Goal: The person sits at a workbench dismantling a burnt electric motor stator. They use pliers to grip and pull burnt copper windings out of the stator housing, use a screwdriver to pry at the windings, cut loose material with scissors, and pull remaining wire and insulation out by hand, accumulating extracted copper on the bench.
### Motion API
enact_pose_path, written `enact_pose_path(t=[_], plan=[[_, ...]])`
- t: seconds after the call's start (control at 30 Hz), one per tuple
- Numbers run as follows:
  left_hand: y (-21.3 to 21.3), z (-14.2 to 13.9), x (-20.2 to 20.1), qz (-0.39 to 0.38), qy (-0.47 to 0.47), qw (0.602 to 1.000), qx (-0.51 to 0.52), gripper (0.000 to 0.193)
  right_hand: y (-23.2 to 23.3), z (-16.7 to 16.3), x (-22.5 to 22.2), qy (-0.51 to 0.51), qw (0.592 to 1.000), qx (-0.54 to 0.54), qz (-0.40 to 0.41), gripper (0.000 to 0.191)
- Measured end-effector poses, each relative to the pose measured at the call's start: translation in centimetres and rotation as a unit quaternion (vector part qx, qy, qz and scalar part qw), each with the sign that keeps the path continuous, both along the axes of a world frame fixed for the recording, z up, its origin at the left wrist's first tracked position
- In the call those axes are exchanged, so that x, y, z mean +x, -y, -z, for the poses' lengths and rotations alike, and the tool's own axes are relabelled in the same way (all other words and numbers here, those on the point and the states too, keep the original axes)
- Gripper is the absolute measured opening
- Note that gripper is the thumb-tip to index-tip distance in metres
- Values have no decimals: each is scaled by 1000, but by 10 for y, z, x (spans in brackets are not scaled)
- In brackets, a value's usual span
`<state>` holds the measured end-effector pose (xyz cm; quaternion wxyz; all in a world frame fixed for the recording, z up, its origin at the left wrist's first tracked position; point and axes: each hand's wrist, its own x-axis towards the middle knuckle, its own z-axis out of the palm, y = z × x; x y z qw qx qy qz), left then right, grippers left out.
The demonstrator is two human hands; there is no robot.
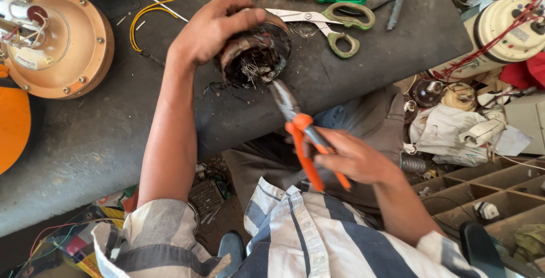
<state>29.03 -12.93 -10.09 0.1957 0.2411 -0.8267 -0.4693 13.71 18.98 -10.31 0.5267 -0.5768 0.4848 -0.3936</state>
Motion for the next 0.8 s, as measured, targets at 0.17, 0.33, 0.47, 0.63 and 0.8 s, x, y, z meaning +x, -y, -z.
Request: enact_pose_path(t=[0.17, 0.33, 0.47, 0.63, 0.8], plan=[[18, 14, 8, 30, -76, 960, 269, 64, -26, -4, -37, -99, 985, 110, 87, 68], [18, 19, 11, 35, -93, 964, 246, 61, 3, -16, -60, -427, 883, 66, 183, 34], [18, 20, 11, 36, -90, 957, 273, 62, 48, -28, -61, -554, 797, -48, 236, 39], [18, 25, 15, -31, -73, 968, 238, 65, 84, -37, -34, -579, 725, -241, 284, 42], [17, 27, 17, -14, -70, 972, 224, 71, 94, -31, 29, -372, 872, -233, 218, 39]])
